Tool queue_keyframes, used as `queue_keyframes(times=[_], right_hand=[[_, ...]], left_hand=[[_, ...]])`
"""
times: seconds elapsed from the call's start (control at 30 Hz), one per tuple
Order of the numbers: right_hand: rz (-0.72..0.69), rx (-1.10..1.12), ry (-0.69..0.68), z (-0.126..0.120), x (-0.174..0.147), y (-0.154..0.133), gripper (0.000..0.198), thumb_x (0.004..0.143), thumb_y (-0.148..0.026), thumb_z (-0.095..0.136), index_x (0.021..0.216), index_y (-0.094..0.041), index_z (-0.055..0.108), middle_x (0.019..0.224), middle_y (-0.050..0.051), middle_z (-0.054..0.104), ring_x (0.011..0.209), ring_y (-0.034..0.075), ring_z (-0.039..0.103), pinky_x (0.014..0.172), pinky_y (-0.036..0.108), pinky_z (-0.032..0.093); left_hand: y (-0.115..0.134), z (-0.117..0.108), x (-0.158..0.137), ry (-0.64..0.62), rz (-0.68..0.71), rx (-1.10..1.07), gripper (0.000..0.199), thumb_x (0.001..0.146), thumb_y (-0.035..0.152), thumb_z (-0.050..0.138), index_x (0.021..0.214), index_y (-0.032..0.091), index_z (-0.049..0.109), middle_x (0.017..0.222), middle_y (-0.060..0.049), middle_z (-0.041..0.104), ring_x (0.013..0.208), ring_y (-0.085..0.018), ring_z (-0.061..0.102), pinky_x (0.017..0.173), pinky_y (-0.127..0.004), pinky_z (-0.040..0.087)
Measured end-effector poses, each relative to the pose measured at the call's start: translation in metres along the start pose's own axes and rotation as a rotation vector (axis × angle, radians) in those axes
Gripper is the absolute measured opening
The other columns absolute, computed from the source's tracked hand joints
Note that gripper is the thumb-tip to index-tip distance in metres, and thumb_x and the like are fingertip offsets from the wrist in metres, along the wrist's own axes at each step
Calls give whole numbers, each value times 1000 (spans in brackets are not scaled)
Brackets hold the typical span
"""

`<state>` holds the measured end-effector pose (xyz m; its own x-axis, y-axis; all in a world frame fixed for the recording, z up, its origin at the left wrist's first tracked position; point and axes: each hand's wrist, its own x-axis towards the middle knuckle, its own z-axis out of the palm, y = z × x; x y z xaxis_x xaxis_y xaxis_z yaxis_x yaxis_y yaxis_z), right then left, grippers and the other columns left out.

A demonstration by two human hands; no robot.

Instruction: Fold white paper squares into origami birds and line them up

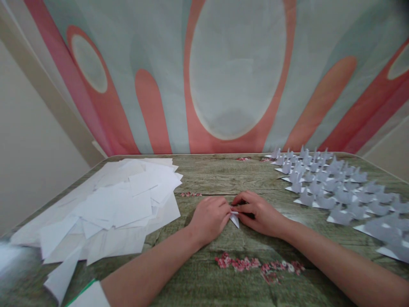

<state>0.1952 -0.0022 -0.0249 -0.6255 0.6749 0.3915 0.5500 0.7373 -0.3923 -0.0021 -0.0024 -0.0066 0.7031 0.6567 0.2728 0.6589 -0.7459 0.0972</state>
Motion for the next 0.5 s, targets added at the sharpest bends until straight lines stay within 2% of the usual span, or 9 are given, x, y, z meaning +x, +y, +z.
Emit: queue_keyframes(times=[0.13, 0.27, 0.4, 0.5], right_hand=[[-23, -32, -36, -3, -1, -5, 31, 72, -7, 51, 96, -20, 66, 95, 7, 59, 89, 20, 50, 78, 36, 40], [-18, -8, -46, -4, 0, -5, 41, 64, 0, 48, 95, -20, 66, 97, 7, 59, 91, 21, 49, 80, 37, 39], [20, 105, -30, -4, 1, -2, 45, 66, 0, 47, 100, -22, 66, 97, 6, 59, 92, 20, 51, 82, 37, 40], [87, 210, -20, -4, 4, -2, 38, 72, -2, 47, 96, -23, 68, 93, 4, 60, 90, 18, 53, 82, 34, 41]], left_hand=[[4, -2, 0, -12, 82, 158, 10, 85, 21, 48, 79, 17, 56, 77, -1, 59, 72, -16, 57, 65, -29, 44], [7, -3, -2, -29, 117, 219, 8, 85, 18, 49, 81, 16, 56, 72, -2, 59, 65, -16, 58, 57, -27, 44], [8, -3, -2, -48, 151, 206, 10, 85, 15, 47, 83, 15, 56, 75, -3, 60, 68, -17, 59, 59, -29, 46], [8, 0, -4, -71, 143, 177, 12, 86, 15, 45, 88, 15, 57, 80, -4, 61, 74, -19, 59, 63, -30, 47]])
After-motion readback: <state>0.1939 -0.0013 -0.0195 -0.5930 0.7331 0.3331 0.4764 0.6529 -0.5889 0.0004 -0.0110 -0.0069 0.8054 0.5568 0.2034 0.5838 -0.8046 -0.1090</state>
